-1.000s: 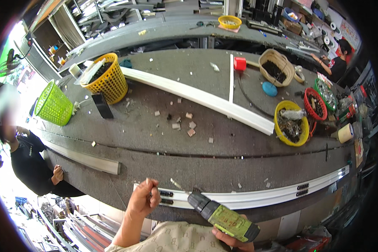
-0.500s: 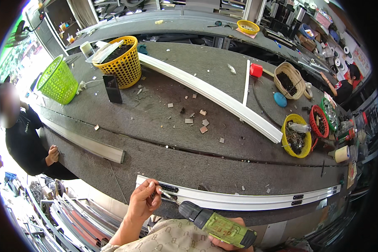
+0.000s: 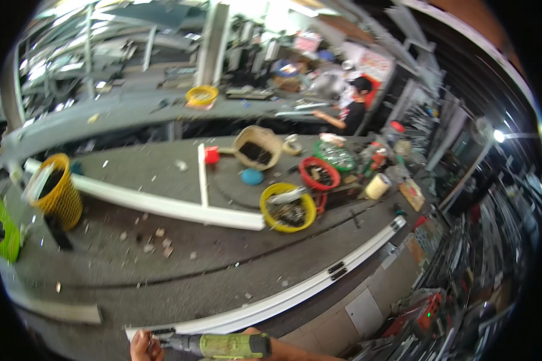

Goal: The person uses a cordless drill to fasten black plastic brackets onto a long white aluminum profile. They then use pliers to trim or adjust a white plastic end cap on the profile. The person places the assembled profile onto a nearby rack.

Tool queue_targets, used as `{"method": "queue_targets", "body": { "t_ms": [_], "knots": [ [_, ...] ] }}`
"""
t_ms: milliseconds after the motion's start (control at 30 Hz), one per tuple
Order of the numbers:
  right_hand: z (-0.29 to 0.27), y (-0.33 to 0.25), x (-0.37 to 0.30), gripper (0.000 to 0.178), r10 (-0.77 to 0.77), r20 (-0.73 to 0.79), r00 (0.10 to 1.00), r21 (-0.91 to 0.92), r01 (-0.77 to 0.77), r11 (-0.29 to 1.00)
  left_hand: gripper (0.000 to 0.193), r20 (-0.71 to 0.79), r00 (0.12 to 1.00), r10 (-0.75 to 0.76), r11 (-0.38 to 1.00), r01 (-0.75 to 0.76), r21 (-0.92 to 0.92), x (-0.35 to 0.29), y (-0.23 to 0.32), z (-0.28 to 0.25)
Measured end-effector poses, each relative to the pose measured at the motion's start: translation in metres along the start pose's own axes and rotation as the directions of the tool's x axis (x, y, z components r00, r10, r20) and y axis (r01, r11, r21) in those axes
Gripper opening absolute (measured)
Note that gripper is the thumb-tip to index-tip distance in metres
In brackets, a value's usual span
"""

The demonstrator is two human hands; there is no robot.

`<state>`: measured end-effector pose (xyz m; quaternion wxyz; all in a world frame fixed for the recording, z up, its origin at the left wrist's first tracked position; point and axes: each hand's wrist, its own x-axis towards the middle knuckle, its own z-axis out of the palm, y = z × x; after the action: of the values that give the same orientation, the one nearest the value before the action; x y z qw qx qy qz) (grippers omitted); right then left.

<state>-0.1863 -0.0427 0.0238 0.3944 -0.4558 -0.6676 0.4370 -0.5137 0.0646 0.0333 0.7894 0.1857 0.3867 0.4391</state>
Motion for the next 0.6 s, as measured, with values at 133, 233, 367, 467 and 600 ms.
{"method": "queue_targets", "body": {
  "t_ms": [133, 233, 367, 467, 600],
  "knots": [
    [-0.006, -0.033, 0.01, 0.046, -0.052, 0.059, 0.997, -0.041, 0.054, 0.998, 0.017, -0.002, 1.0, 0.013, 1.0, -0.013, -0.005, -0.006, 0.006, 0.023],
    [-0.006, -0.067, 0.002, 0.051, 0.299, 0.025, 0.954, 0.324, -0.291, 0.9, 0.015, -0.044, 0.998, 0.037, 0.999, -0.038, -0.017, -0.004, 0.01, 0.036],
    [-0.004, -0.103, 0.005, 0.055, 0.473, 0.066, 0.879, 0.598, -0.414, 0.686, 0.017, 0.028, 0.998, 0.063, 0.998, -0.063, -0.002, -0.008, 0.018, 0.052],
    [0.007, -0.125, 0.021, 0.054, 0.459, 0.013, 0.888, 0.587, -0.378, 0.716, 0.025, -0.171, 0.985, 0.006, 0.998, 0.005, 0.065, -0.008, 0.02, 0.065],
    [-0.002, -0.153, 0.003, 0.052, 0.666, -0.007, 0.746, 0.751, -0.435, 0.496, 0.031, -0.078, 0.996, -0.039, 0.998, 0.035, -0.058, -0.005, 0.019, 0.078]
  ]
}}
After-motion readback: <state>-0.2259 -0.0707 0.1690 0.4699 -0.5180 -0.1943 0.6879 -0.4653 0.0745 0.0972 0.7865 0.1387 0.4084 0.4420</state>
